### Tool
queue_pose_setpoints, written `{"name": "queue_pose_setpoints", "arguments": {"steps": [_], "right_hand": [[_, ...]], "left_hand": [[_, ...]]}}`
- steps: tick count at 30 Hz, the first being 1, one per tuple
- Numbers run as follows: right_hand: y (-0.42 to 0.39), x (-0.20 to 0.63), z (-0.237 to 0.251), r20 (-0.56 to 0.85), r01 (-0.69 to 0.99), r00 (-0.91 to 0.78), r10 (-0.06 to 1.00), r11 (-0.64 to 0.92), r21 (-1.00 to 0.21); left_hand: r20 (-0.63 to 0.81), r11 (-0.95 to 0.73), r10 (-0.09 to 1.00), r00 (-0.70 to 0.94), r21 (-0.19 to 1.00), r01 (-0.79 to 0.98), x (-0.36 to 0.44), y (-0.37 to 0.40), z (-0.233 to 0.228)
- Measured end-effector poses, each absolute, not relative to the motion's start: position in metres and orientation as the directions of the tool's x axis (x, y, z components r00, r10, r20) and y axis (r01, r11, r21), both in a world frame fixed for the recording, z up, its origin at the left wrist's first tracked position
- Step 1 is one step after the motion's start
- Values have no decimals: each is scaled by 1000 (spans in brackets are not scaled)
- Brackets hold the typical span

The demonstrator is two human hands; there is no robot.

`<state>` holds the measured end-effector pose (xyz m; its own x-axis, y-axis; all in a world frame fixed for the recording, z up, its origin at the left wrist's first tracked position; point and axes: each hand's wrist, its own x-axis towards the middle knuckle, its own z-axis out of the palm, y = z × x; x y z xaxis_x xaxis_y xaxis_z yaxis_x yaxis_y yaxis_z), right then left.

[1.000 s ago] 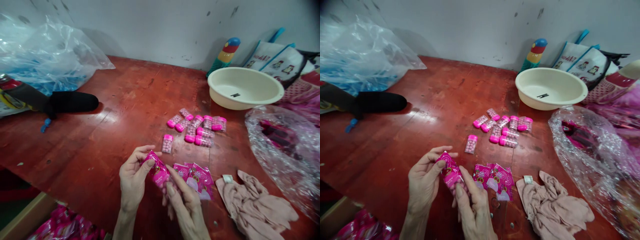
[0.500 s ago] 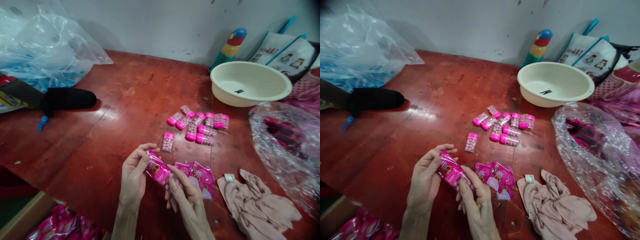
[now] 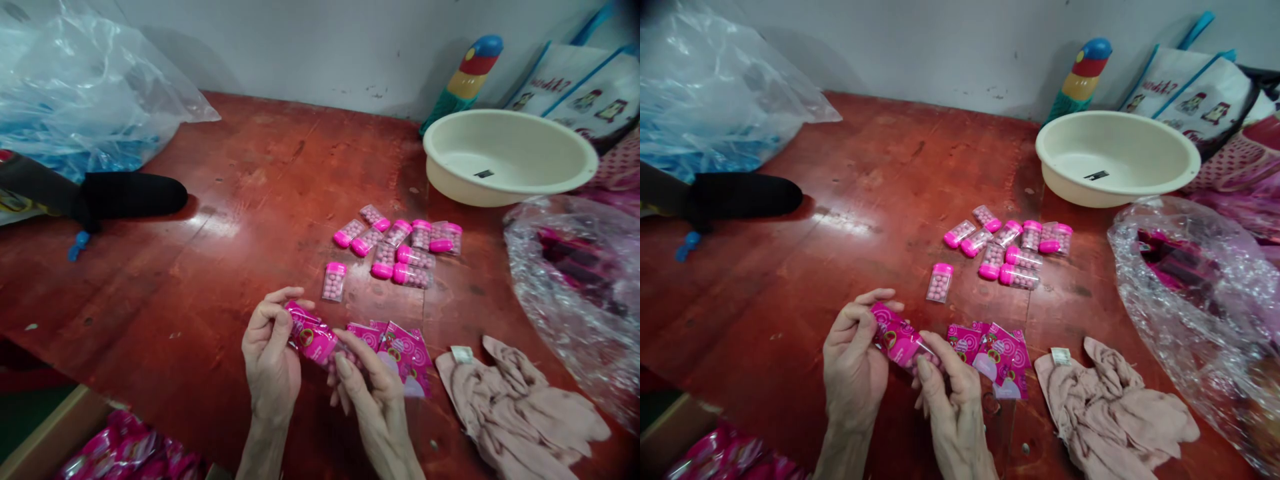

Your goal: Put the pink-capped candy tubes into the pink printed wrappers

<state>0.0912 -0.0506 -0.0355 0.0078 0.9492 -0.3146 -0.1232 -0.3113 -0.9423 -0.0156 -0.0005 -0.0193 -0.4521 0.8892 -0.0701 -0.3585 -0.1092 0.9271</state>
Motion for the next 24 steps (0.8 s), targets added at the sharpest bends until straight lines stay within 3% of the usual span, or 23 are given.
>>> {"name": "queue_pose_setpoints", "arguments": {"steps": [3,5,8,11,18,24], "right_hand": [[-49,94,-33,-274,-50,65,960,-271,-961],[-48,98,-33,-189,58,76,979,-194,-979],[-46,104,-37,-95,166,48,994,-102,-981],[-44,107,-41,-47,231,39,998,-55,-971],[-45,104,-40,8,366,21,1000,0,-931],[-50,98,-40,-87,281,96,992,-111,-953]], "left_hand": [[-66,-126,875,-480,926,-357,-14,-2,-21],[-147,-67,900,-409,883,-464,-13,-3,-24],[-307,161,943,-126,757,-633,-9,-7,-29],[-393,353,915,92,670,-653,-3,-11,-32],[-381,336,921,79,678,-653,6,-12,-34],[-389,366,917,91,724,-585,6,-13,-34]]}}
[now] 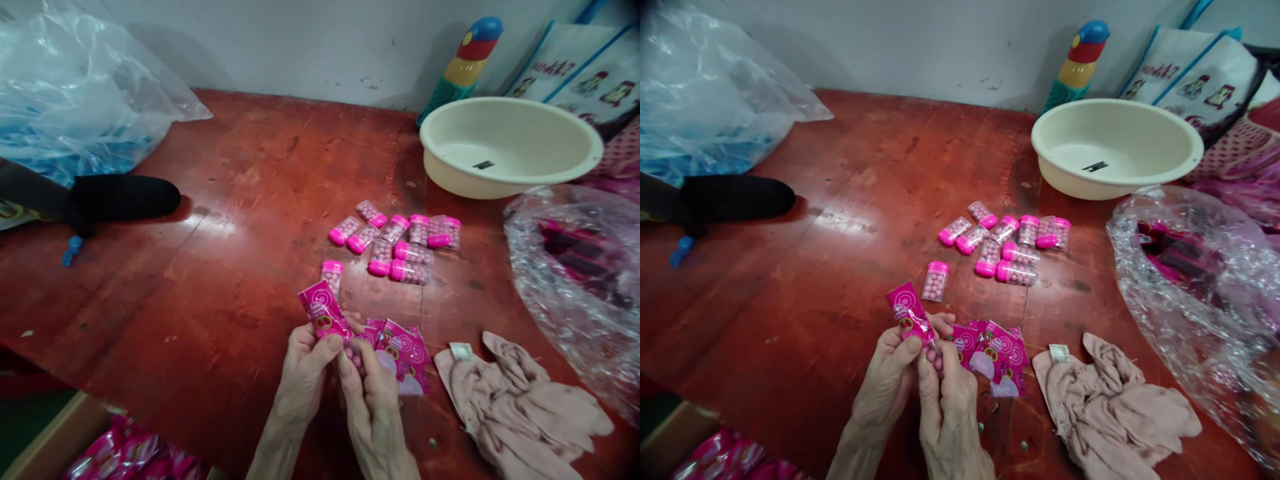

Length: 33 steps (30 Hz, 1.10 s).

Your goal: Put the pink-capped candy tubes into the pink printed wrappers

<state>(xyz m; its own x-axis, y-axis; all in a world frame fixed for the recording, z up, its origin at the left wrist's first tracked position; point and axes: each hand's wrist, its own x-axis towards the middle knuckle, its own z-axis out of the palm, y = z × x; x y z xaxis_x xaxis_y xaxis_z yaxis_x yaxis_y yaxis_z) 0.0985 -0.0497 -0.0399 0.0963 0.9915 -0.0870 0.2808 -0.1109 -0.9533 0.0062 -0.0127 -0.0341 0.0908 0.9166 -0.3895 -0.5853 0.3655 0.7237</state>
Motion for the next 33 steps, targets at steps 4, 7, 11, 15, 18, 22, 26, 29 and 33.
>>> {"name": "queue_pose_setpoints", "arguments": {"steps": [4,7,11,15,18,22,26,29,33], "right_hand": [[-49,97,-41,-237,100,67,969,-243,-965],[-48,95,-42,-284,9,79,956,-285,-958],[-50,93,-44,-302,-17,125,945,-303,-953],[-47,94,-41,-350,-153,169,922,-326,-933],[-42,94,-35,-423,-288,58,904,-390,-874],[-41,94,-35,-429,-285,28,903,-404,-869],[-49,95,-47,-367,-145,111,923,-351,-925],[-55,94,-57,-358,-86,177,917,-348,-934],[-59,88,-62,-395,-103,298,869,-383,-918]], "left_hand": [[-473,411,880,47,709,-573,10,-14,-31],[-508,421,861,18,694,-583,14,-15,-29],[-487,425,872,55,695,-580,19,-17,-30],[-536,457,844,17,704,-544,21,-22,-35],[-571,518,818,70,678,-522,21,-24,-37],[-557,492,829,50,685,-537,17,-20,-35],[-528,456,849,-8,741,-493,17,-19,-34],[-509,460,861,-3,781,-423,19,-20,-33],[-435,422,898,63,811,-404,23,-22,-28]]}}
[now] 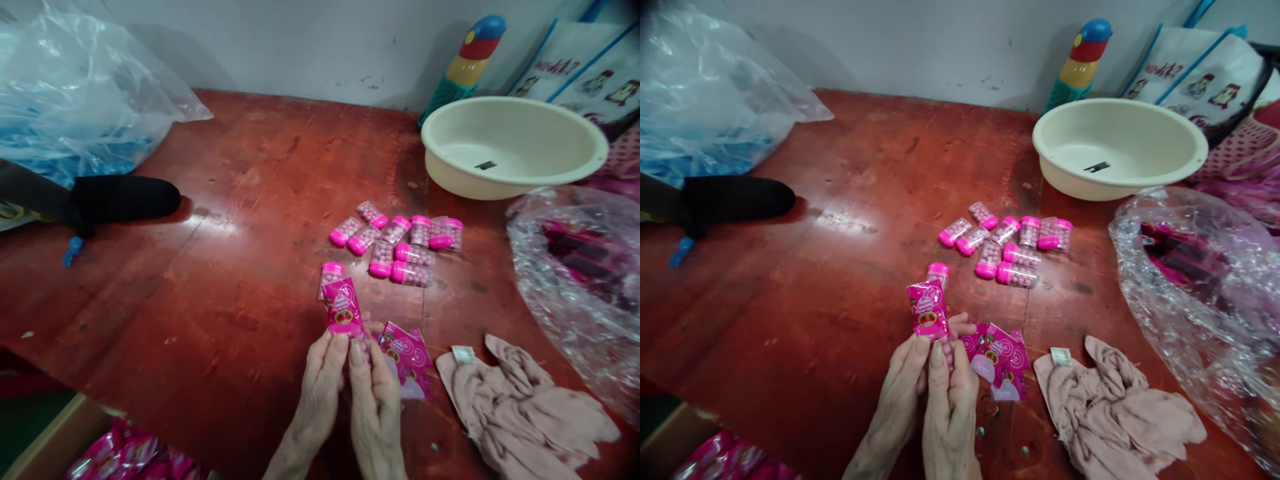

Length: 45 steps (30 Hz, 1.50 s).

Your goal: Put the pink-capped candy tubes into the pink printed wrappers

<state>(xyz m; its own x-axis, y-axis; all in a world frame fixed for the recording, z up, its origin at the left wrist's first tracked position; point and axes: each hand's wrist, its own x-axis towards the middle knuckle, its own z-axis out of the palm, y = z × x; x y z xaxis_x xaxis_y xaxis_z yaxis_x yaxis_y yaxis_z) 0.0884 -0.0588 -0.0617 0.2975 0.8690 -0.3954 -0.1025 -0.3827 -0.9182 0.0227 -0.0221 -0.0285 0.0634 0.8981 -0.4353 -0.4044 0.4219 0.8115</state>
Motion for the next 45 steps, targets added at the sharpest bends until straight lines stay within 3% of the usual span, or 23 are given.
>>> {"name": "queue_pose_setpoints", "arguments": {"steps": [5,7,11,13,17,19,21,26,32,35,40,45], "right_hand": [[-49,89,-48,-320,-33,245,915,-322,-946],[-44,96,-41,-224,91,212,951,-248,-965],[-34,111,-32,-3,296,307,952,-98,-950],[-29,114,-30,-64,201,312,948,-131,-971],[-23,114,-29,-321,-206,244,915,-274,-939],[-23,114,-28,-364,-286,246,898,-291,-913],[-23,114,-30,-370,-275,252,894,-300,-913],[-28,113,-39,-362,-71,278,890,-356,-932],[-23,120,-38,-466,-466,245,850,-319,-826],[-18,124,-36,-514,-531,209,832,-344,-774],[-19,122,-43,-538,-437,220,814,-410,-800],[-26,113,-45,-514,-294,265,816,-439,-849]], "left_hand": [[-405,401,911,80,822,-404,22,-24,-32],[-385,371,922,48,840,-396,19,-24,-35],[-297,297,954,41,920,-256,13,-21,-37],[-265,283,958,113,936,-209,11,-20,-37],[-294,367,916,273,890,-272,13,-22,-38],[-316,400,899,303,874,-275,14,-23,-39],[-328,393,906,267,887,-241,14,-24,-39],[-310,336,930,196,934,-117,13,-25,-40],[-329,368,906,267,923,-113,19,-23,-37],[-357,387,893,273,920,-62,20,-25,-35],[-356,377,904,235,925,-51,19,-31,-39],[-367,412,900,234,892,-185,21,-32,-40]]}}
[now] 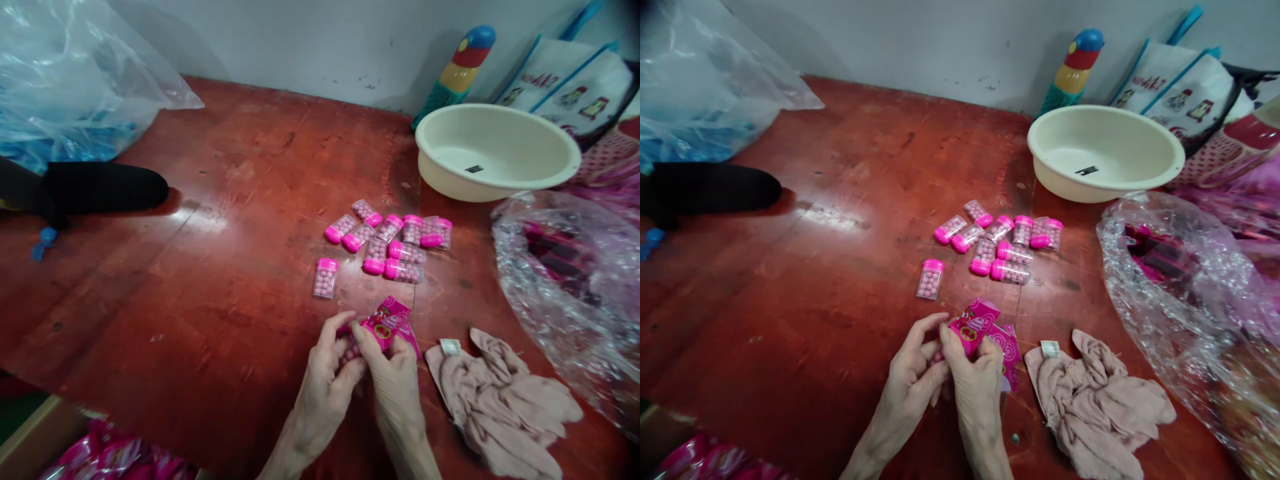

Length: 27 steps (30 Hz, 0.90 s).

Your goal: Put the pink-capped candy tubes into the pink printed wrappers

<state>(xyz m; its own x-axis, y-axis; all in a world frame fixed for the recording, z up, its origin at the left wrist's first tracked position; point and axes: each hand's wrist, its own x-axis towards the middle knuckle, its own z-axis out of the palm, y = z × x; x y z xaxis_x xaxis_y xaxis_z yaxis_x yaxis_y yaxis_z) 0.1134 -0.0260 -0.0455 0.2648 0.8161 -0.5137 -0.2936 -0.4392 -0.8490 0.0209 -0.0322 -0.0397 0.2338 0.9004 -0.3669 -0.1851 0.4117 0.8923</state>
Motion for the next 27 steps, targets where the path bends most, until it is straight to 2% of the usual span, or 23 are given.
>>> {"name": "queue_pose_setpoints", "arguments": {"steps": [4,8,14,16,20,27], "right_hand": [[-27,113,-44,-522,-443,250,815,-384,-810],[-25,116,-43,-486,-560,255,836,-282,-779],[-27,108,-40,-516,-495,253,818,-349,-796],[-27,105,-41,-529,-521,227,817,-358,-775],[-24,107,-39,-527,-619,163,834,-329,-713],[-18,123,-34,-638,-524,107,762,-502,-688]], "left_hand": [[-382,453,885,268,840,-298,20,-26,-35],[-373,447,887,271,843,-300,16,-22,-33],[-321,338,938,132,931,-140,19,-32,-35],[-309,319,945,102,943,-98,21,-32,-34],[-315,326,940,131,942,-75,17,-22,-29],[-205,190,967,154,976,103,-1,-9,-29]]}}
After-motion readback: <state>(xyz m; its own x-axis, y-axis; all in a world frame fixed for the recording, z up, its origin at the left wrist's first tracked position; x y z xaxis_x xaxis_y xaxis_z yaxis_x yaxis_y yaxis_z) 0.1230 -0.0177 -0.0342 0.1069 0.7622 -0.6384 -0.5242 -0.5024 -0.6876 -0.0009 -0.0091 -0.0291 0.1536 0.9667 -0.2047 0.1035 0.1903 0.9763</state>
